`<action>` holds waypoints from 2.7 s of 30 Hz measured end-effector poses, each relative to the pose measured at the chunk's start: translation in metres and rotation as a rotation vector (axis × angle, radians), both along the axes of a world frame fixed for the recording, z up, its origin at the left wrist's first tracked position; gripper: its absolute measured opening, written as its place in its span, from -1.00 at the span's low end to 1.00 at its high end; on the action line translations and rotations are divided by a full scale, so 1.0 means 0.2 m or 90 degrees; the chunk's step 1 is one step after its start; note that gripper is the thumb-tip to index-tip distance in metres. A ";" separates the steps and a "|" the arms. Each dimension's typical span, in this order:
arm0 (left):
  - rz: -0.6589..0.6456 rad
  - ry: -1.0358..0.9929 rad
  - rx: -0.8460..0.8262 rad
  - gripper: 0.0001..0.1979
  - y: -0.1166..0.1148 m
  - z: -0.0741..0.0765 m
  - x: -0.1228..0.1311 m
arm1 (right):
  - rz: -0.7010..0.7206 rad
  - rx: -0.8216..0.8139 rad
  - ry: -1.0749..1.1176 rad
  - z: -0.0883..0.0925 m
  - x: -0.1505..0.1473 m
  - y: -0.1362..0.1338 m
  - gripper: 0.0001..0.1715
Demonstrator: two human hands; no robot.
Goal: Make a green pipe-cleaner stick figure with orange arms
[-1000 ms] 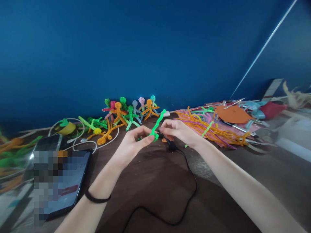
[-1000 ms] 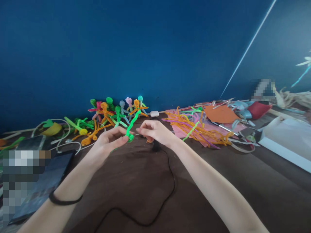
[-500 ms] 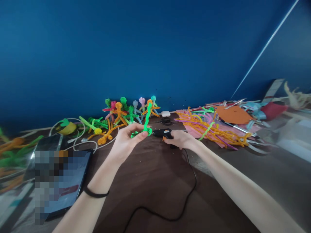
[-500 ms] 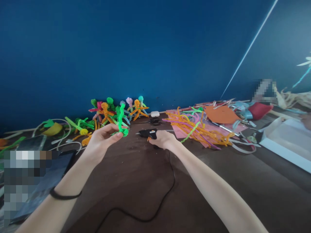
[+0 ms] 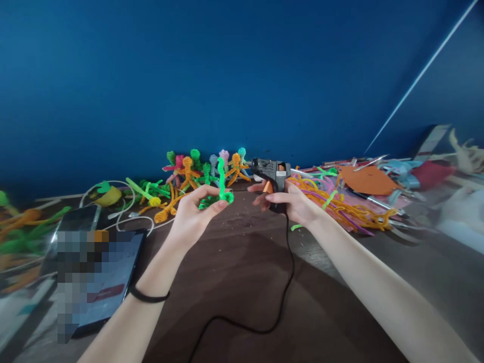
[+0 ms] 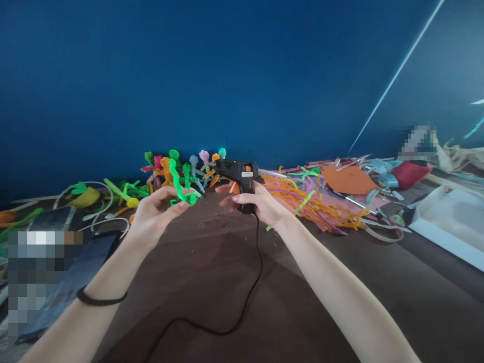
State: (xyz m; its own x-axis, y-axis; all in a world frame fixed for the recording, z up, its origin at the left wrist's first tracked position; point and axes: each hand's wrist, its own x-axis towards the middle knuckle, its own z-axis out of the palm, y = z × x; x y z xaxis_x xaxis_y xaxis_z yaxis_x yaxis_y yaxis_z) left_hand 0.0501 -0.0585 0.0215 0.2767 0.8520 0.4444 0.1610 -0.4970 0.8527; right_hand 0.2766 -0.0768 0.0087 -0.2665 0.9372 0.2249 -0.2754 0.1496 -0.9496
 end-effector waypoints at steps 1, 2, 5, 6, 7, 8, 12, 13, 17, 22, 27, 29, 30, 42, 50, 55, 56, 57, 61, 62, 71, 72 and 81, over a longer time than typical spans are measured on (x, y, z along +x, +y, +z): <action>0.006 0.009 0.009 -0.82 0.00 0.00 0.00 | 0.004 0.016 -0.001 0.01 0.01 0.00 -0.73; 0.013 0.016 0.017 -0.82 0.01 0.00 0.00 | 0.005 0.028 -0.008 0.01 0.02 0.00 -0.73; 0.035 0.032 0.035 -0.80 0.02 -0.01 -0.01 | 0.026 0.043 -0.028 0.02 0.03 -0.01 -0.80; 0.042 0.033 0.037 -0.80 0.02 -0.01 -0.01 | 0.043 0.046 -0.032 0.02 0.03 -0.02 -0.79; 0.047 0.034 0.037 -0.79 0.02 -0.01 -0.01 | 0.061 0.052 -0.039 0.03 0.03 -0.02 -0.77; 0.049 0.035 0.035 -0.78 0.02 -0.01 -0.02 | 0.080 0.062 -0.052 0.03 0.03 -0.02 -0.74; 0.033 0.045 0.015 -0.75 0.00 0.01 -0.01 | 0.116 0.108 -0.130 0.05 0.01 -0.04 -0.67; 0.028 0.045 0.009 -0.74 -0.01 0.01 -0.01 | 0.117 0.108 -0.142 0.05 0.01 -0.04 -0.67; 0.023 0.029 0.000 -0.70 -0.03 0.03 0.00 | 0.103 0.093 -0.168 0.05 0.01 -0.04 -0.64; 0.017 0.038 0.002 -0.74 -0.03 0.04 0.01 | 0.087 0.098 -0.208 0.05 0.03 -0.04 -0.64; 0.006 0.037 0.000 -0.76 -0.03 0.03 0.00 | 0.071 0.103 -0.227 0.05 0.04 -0.04 -0.63; 0.002 0.035 -0.002 -0.76 -0.03 0.03 0.00 | 0.058 0.097 -0.240 0.04 0.04 -0.04 -0.63; 0.002 0.033 -0.002 -0.76 -0.02 0.02 0.00 | 0.053 0.094 -0.245 0.04 0.04 -0.04 -0.63; 0.014 0.044 0.012 -0.76 -0.02 0.02 0.00 | 0.057 0.121 -0.253 0.07 0.04 -0.04 -0.61; 0.016 0.042 0.012 -0.76 -0.03 0.03 0.01 | 0.057 0.127 -0.259 0.06 0.05 -0.04 -0.61; 0.012 0.042 0.006 -0.76 -0.03 0.03 0.00 | 0.055 0.130 -0.273 0.06 0.05 -0.04 -0.59; 0.011 0.041 0.005 -0.76 -0.03 0.03 0.00 | 0.055 0.130 -0.276 0.07 0.05 -0.04 -0.58; 0.011 0.040 0.005 -0.76 -0.03 0.03 0.00 | 0.054 0.130 -0.277 0.07 0.05 -0.04 -0.58; 0.014 0.040 0.004 -0.77 -0.03 0.03 0.00 | 0.049 0.130 -0.273 0.07 0.05 -0.04 -0.60; 0.016 0.042 0.004 -0.77 -0.03 0.03 0.00 | 0.048 0.129 -0.271 0.07 0.05 -0.04 -0.61; 0.015 0.043 0.002 -0.77 -0.03 0.03 0.01 | 0.045 0.122 -0.274 0.07 0.05 -0.04 -0.60; 0.012 0.042 0.000 -0.78 -0.03 0.03 0.01 | 0.045 0.121 -0.275 0.07 0.05 -0.04 -0.60; 0.004 0.046 0.012 -0.78 -0.03 0.03 0.00 | 0.039 0.126 -0.279 0.07 0.06 -0.04 -0.62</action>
